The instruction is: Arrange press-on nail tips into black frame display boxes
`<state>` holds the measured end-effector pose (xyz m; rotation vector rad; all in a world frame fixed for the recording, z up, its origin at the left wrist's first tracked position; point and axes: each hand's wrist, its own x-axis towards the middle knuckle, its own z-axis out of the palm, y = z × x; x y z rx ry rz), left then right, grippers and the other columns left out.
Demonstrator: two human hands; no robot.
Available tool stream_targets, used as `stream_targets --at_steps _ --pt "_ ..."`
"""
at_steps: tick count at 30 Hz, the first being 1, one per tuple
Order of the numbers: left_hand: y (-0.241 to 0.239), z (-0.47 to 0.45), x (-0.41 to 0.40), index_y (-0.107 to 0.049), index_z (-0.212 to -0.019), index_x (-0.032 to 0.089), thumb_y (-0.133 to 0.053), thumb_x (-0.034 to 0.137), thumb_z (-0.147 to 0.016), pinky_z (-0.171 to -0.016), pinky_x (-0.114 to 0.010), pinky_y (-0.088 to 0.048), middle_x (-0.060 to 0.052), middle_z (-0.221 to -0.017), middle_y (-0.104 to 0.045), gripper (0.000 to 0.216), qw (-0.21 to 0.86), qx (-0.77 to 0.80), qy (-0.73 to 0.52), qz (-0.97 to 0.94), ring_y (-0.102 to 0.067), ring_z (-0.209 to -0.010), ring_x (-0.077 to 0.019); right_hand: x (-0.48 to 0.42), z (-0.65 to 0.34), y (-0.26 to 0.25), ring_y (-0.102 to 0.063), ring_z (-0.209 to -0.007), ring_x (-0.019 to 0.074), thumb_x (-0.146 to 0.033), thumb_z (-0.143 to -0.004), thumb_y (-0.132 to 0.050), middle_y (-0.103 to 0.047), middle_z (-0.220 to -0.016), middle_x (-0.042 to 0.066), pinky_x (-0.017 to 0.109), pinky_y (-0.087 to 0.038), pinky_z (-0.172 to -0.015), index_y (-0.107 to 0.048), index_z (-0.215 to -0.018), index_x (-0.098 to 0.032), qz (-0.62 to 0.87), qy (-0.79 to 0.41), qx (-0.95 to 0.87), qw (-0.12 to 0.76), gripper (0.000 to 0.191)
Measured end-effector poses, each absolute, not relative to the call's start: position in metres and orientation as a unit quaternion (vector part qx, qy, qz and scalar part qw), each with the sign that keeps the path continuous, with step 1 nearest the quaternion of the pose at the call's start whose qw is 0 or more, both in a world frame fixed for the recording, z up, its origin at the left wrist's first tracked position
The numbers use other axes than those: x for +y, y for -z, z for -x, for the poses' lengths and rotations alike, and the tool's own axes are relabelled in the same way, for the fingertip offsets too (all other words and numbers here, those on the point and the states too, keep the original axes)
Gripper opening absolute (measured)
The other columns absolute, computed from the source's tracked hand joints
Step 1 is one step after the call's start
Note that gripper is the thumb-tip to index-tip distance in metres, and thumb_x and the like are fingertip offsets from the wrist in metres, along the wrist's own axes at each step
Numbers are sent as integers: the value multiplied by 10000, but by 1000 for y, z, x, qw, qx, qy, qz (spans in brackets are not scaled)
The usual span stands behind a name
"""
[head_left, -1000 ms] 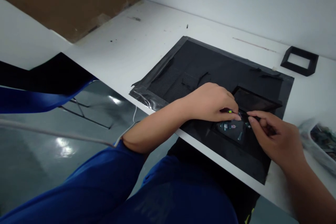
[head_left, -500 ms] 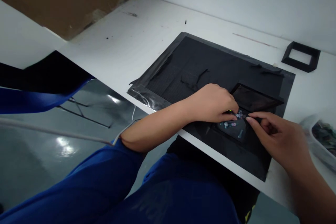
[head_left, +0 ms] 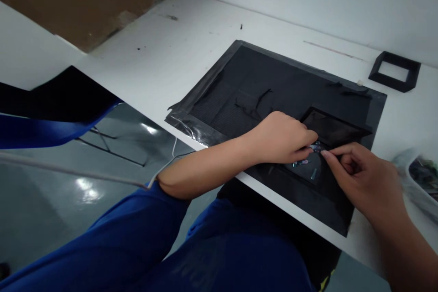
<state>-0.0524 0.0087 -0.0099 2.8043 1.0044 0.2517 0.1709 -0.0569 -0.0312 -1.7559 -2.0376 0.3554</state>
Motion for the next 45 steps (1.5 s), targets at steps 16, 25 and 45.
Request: stream_targets --at_steps 16,25,45 --pt "6 56 8 -724 -873 228 -487 438 -980 -529 -285 -231 13 -815 -761 334 110 304 -148 -935 -660 -694 -120 -53 -148 31 -530 -492 114 -590 -859 -637 -589 -552 -40 277 -354 -523 -638 -669 -231 718 -141 -638 240 406" --pt "9 61 16 -655 -713 205 -484 432 -997 -543 -287 -319 25 -642 -657 402 -41 250 -320 -913 -584 -605 -102 -61 -165 24 -451 -465 93 -606 -865 -631 -532 -531 -49 261 -337 -479 -678 -706 -235 710 -172 -635 252 407" --pt "8 57 21 -580 -666 203 -630 370 -926 -581 -230 -417 48 -615 -603 314 -25 217 -548 -808 -524 -553 -71 -60 -168 31 -432 -499 91 -508 -908 -624 -455 -573 -54 273 -344 -517 -685 -810 -249 636 -135 -721 237 283"
